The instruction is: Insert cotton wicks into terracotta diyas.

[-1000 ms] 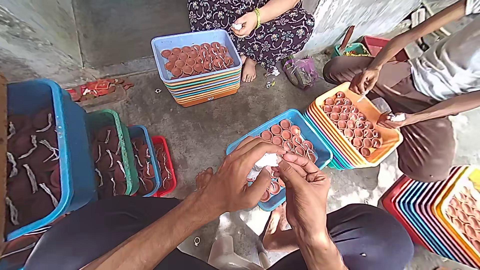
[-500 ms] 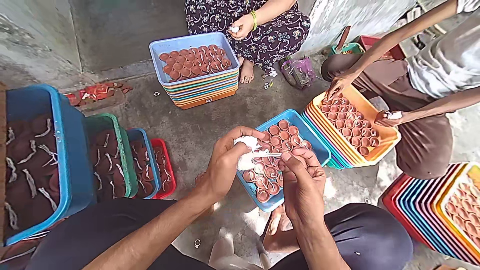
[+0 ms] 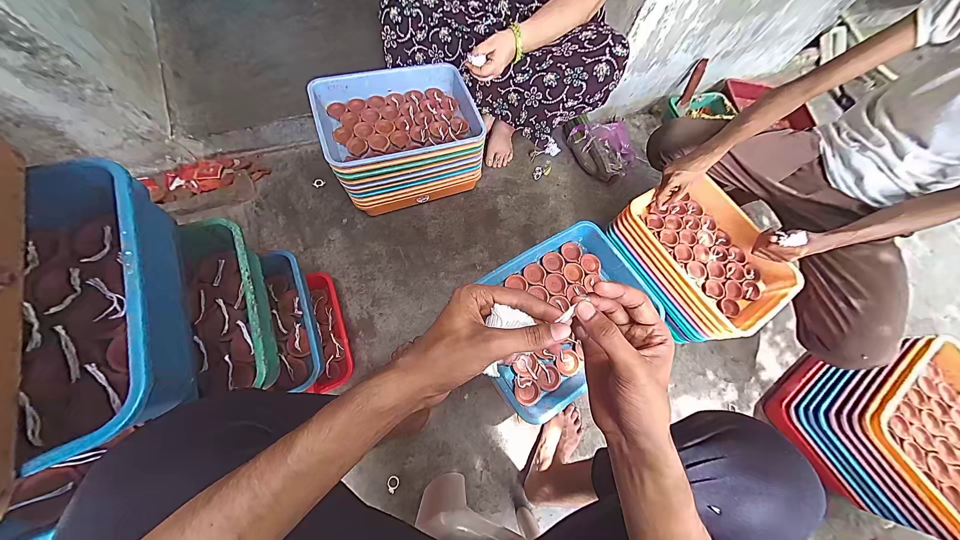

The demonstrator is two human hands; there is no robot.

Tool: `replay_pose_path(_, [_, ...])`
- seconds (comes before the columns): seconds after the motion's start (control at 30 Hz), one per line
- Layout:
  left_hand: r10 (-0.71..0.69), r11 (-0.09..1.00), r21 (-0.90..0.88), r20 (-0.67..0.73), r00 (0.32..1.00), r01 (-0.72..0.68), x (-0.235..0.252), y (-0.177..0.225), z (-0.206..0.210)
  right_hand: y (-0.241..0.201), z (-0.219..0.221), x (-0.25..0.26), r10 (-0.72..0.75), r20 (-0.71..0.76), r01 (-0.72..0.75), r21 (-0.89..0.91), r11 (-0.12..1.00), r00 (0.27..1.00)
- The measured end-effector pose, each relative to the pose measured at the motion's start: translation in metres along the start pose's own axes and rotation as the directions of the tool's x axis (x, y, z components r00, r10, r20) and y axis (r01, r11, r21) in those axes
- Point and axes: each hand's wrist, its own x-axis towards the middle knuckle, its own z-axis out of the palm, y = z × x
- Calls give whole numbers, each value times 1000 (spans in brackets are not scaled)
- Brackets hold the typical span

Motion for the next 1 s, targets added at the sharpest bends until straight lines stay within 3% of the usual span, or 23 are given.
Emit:
replay_pose_path(0.13, [6,995,101,11,1000,-7,0,-1,-2,-4,-13,7,-71,160,104,-207,973,985])
replay_pose_path(0.27, [30,968,250,-8,1000,-27,1,-3,-5,-10,-25,15,-95,329,252,-475,843,939])
replay_pose_path(0.37, [90,951,294,26,996,-93,1,-6,-7,-12,-31,17,-52,376,282,-589,757,925])
replay_pose_path(0.5, [2,940,342,-20,1000,5,3,-5,-11,-13,-39,20,-28,375,279,-635,720,927])
replay_pose_path(0.7, [-131,953,249,-169,977,171,5,-2,-17,0,-57,35,86,269,110,-634,765,959])
replay_pose_path(0.87, [-191,958,138,-352,916,253,12,2,-24,55,-72,44,255,124,-144,-564,814,959])
replay_pose_path(1.0, [-211,972,1,-430,878,234,8,7,-24,107,-72,44,330,51,-214,-666,715,943])
